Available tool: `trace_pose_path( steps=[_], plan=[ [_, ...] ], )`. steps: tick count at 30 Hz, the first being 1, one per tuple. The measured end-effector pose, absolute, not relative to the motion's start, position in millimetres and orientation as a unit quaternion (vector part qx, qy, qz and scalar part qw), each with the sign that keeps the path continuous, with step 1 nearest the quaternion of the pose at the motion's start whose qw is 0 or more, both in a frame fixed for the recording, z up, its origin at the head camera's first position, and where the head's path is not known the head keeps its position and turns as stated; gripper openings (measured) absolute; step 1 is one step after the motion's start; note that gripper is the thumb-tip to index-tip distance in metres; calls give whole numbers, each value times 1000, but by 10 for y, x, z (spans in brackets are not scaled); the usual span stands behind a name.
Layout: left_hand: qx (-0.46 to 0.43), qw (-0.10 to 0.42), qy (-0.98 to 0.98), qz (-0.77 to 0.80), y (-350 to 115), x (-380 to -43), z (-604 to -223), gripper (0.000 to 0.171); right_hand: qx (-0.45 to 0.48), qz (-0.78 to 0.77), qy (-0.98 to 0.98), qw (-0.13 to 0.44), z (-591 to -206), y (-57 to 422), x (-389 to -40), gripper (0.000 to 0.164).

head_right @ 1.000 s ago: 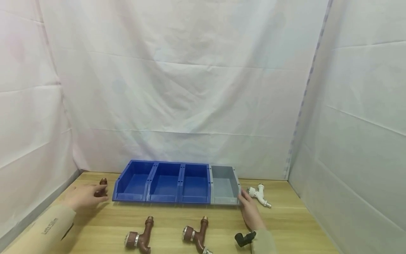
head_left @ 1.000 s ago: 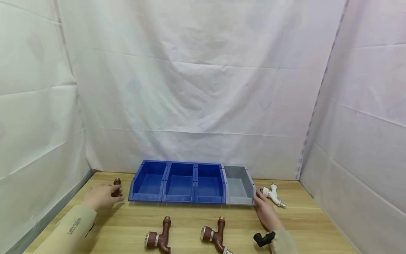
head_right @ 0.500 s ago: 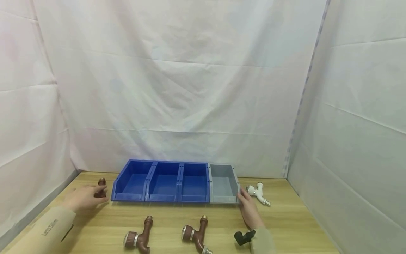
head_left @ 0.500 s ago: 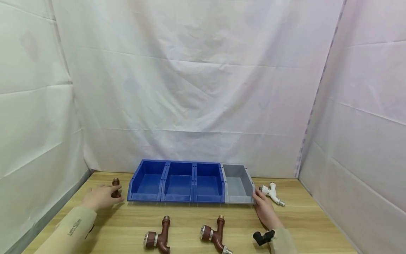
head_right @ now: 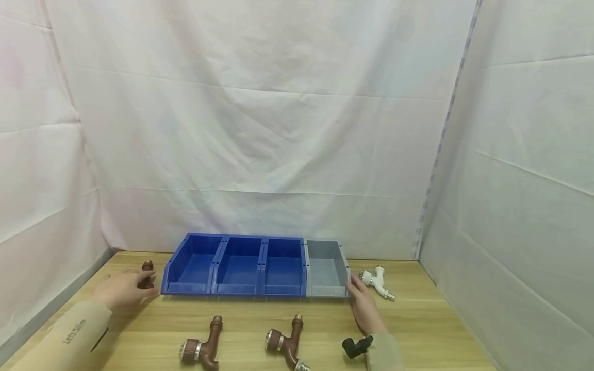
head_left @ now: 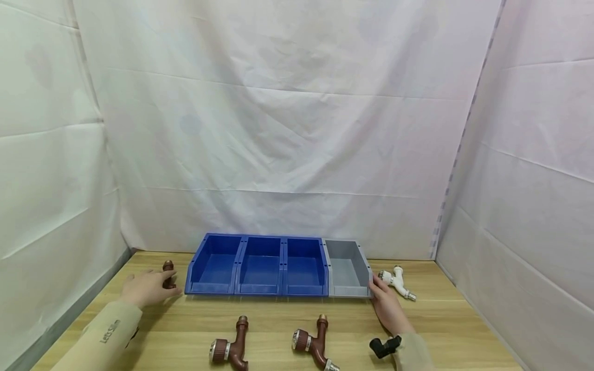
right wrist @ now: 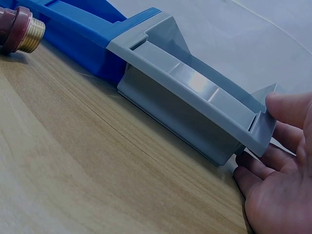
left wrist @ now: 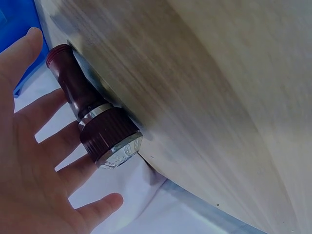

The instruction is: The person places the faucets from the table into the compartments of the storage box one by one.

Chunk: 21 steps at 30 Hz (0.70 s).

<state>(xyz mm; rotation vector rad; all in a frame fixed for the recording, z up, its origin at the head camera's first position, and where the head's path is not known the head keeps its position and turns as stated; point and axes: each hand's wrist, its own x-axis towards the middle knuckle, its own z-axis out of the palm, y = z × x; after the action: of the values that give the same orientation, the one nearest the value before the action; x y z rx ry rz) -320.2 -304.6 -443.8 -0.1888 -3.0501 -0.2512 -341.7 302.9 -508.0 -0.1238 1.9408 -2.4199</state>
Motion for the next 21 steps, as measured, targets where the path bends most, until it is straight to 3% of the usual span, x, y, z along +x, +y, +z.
trace_pose_path(
  steps=[9,21],
  plan=[
    [-53,37,-995,-78,-3072,-3237,-4488,84,-37,-777,628,20,-5080,3000,-3404,59],
    [-56,47,-994,-79,-3047,-3265,-4506,69,-34,-778,627,15,-5049,3015,-3412,58]
  ],
)
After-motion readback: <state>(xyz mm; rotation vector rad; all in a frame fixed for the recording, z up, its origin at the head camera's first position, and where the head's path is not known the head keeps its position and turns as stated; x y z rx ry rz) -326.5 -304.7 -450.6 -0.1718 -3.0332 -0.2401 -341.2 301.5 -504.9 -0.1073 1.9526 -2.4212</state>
